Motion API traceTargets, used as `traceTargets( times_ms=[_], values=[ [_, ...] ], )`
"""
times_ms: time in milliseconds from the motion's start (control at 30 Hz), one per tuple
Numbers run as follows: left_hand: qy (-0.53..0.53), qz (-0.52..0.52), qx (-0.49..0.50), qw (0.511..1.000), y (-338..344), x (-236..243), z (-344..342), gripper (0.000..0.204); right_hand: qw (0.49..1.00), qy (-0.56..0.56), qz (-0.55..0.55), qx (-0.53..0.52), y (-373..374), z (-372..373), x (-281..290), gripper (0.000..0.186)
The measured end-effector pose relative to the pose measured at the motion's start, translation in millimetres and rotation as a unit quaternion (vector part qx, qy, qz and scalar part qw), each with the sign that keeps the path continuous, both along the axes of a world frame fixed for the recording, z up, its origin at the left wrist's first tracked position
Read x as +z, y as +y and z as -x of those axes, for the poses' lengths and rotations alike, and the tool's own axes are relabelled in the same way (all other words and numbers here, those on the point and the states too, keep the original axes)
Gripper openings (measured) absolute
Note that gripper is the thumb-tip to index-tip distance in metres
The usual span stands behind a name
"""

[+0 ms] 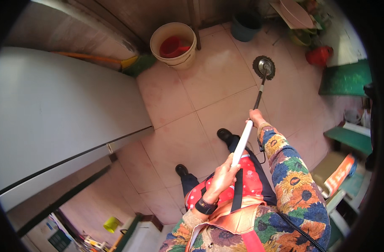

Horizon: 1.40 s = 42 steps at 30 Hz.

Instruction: The person mops the tiled floor with a spin mop. They briefly stop to pick up a white electric kettle, pour water into a red thermos, and return the kettle before resuming mopping.

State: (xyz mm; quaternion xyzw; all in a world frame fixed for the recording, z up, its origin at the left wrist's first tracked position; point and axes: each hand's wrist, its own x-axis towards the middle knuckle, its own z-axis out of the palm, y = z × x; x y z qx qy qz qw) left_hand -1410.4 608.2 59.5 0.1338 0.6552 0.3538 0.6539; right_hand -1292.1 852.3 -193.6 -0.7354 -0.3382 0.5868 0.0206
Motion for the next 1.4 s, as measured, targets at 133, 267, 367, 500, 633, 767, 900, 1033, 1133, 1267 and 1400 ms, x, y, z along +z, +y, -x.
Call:
traceTargets(
  times_ms=[133, 267, 367, 500, 633, 767, 900, 1033, 1133, 1267, 1400],
  values=[
    [-0.066, 0.054, 0.047, 0.995, -146.1, 2.9, 57.9, 0.054, 0.995, -0.003, 0.047, 0.093, -152.4, 47.4, -26.1, 0.027],
    [-0.06, 0.212, 0.112, 0.969, -350.0, 58.2, 97.4, 0.054, 0.952, 0.089, 0.137, 0.258, -375.9, 107.3, -4.2, 0.037],
    [-0.025, 0.319, 0.135, 0.938, -482.1, 130.2, 108.5, 0.053, 0.866, 0.091, 0.164, 0.463, -514.8, 151.1, 50.9, 0.045],
    [0.049, 0.415, 0.132, 0.899, -551.1, 209.4, 122.2, 0.044, 0.864, 0.229, 0.334, 0.3, -601.7, 191.7, 129.4, 0.042],
    [-0.032, 0.356, 0.021, 0.934, -509.6, 220.7, 175.4, 0.055, 0.907, 0.252, 0.275, 0.194, -585.7, 199.7, 150.5, 0.038],
    [-0.033, 0.251, -0.05, 0.966, -400.0, 148.9, 163.5, 0.057, 0.953, 0.207, 0.199, 0.098, -488.9, 168.2, 101.5, 0.037],
    [-0.087, 0.203, -0.082, 0.972, -246.7, 69.2, 106.4, 0.053, 0.995, 0.086, -0.001, -0.043, -335.6, 110.0, 35.4, 0.044],
    [-0.145, 0.058, -0.114, 0.981, -101.0, 4.9, 33.2, 0.045, 0.962, 0.128, -0.055, -0.236, -201.4, 29.3, 13.9, 0.039],
    [-0.127, 0.067, -0.165, 0.976, -52.8, -11.7, -9.3, 0.046, 0.986, -0.01, -0.096, -0.133, -143.2, -30.3, 22.7, 0.047],
    [-0.113, 0.042, -0.174, 0.977, -79.0, -1.7, -11.1, 0.049, 0.983, -0.095, -0.119, -0.099, -155.1, -41.0, 19.2, 0.048],
    [-0.043, 0.112, -0.136, 0.983, -186.9, 41.4, 36.3, 0.048, 0.999, 0.042, -0.02, -0.003, -257.2, -9.6, 5.2, 0.056]
  ],
)
